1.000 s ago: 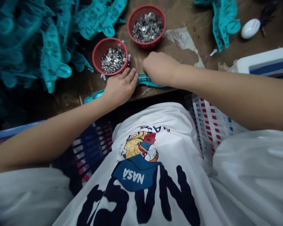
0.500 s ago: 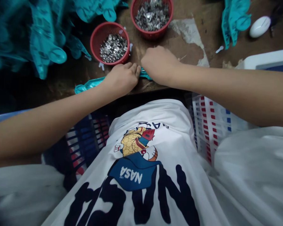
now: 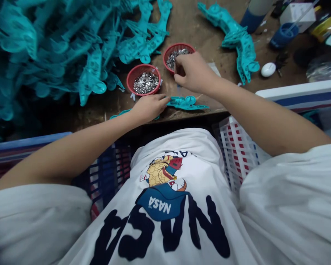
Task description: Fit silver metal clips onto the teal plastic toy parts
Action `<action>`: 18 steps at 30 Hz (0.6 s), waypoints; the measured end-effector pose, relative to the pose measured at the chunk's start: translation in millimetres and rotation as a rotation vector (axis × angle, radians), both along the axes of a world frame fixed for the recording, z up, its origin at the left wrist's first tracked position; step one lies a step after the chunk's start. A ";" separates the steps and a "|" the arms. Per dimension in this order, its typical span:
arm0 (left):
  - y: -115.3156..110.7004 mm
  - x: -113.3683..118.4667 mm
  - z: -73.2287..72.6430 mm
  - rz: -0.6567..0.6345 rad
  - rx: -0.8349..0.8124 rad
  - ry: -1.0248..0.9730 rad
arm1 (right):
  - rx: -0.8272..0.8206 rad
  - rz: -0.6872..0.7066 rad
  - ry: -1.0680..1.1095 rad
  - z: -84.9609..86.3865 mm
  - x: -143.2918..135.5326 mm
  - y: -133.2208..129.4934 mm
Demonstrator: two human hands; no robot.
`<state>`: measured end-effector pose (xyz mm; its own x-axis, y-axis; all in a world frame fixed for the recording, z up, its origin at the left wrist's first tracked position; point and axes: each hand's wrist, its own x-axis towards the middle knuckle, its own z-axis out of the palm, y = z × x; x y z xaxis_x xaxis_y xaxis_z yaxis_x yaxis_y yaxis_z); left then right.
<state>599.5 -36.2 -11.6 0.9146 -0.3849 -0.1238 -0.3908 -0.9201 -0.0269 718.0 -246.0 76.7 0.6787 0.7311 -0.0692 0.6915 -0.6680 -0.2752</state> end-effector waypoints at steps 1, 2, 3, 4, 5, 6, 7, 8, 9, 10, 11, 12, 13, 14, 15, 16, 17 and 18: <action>0.4 0.2 -1.6 -0.002 0.005 -0.003 | 0.027 0.020 0.025 -0.2 -1.9 0.5; 0.9 0.7 -2.9 0.001 0.007 -0.008 | 0.037 0.043 0.040 -1.7 -4.4 1.3; 1.4 1.2 -3.8 0.002 0.009 -0.012 | 0.034 0.065 0.047 -4.1 -7.2 2.3; 1.7 1.8 -4.0 0.000 0.014 -0.013 | 0.023 0.083 0.053 -7.0 -10.0 3.4; 1.7 2.2 -3.6 -0.004 0.020 -0.010 | 0.011 0.094 0.059 -10.0 -12.5 4.4; 1.4 2.5 -2.4 -0.008 0.025 -0.003 | -0.001 0.102 0.067 -12.8 -14.7 5.3; 0.8 2.7 -0.6 -0.011 0.029 0.006 | -0.009 0.110 0.077 -15.2 -16.3 6.1; -0.1 2.6 1.7 -0.012 0.032 0.019 | -0.013 0.119 0.091 -17.2 -17.4 6.7; -1.2 2.5 4.4 -0.012 0.036 0.034 | -0.016 0.127 0.107 -18.8 -18.0 7.2; -2.4 2.3 7.0 -0.014 0.042 0.048 | -0.015 0.134 0.120 -20.4 -18.1 7.5; -3.6 2.1 9.4 -0.016 0.050 0.061 | -0.004 0.139 0.128 -22.2 -17.6 7.7; -4.7 1.9 11.2 -0.018 0.060 0.072 | 0.021 0.141 0.124 -24.5 -16.5 7.7; -5.4 1.7 12.3 -0.018 0.071 0.077 | 0.060 0.140 0.111 -27.7 -14.9 7.6; -5.9 1.7 12.6 -0.018 0.080 0.077 | 0.109 0.138 0.092 -31.8 -12.8 7.3; -5.9 1.7 12.1 -0.019 0.085 0.070 | 0.162 0.139 0.073 -36.5 -10.6 7.0; -5.6 1.8 10.9 -0.021 0.086 0.059 | 0.213 0.145 0.057 -41.5 -8.2 6.6; -5.0 2.0 9.1 -0.023 0.081 0.045 | 0.256 0.157 0.048 -46.2 -6.1 6.1; -4.1 2.3 7.1 -0.029 0.073 0.031 | 0.288 0.171 0.045 -50.2 -4.3 5.7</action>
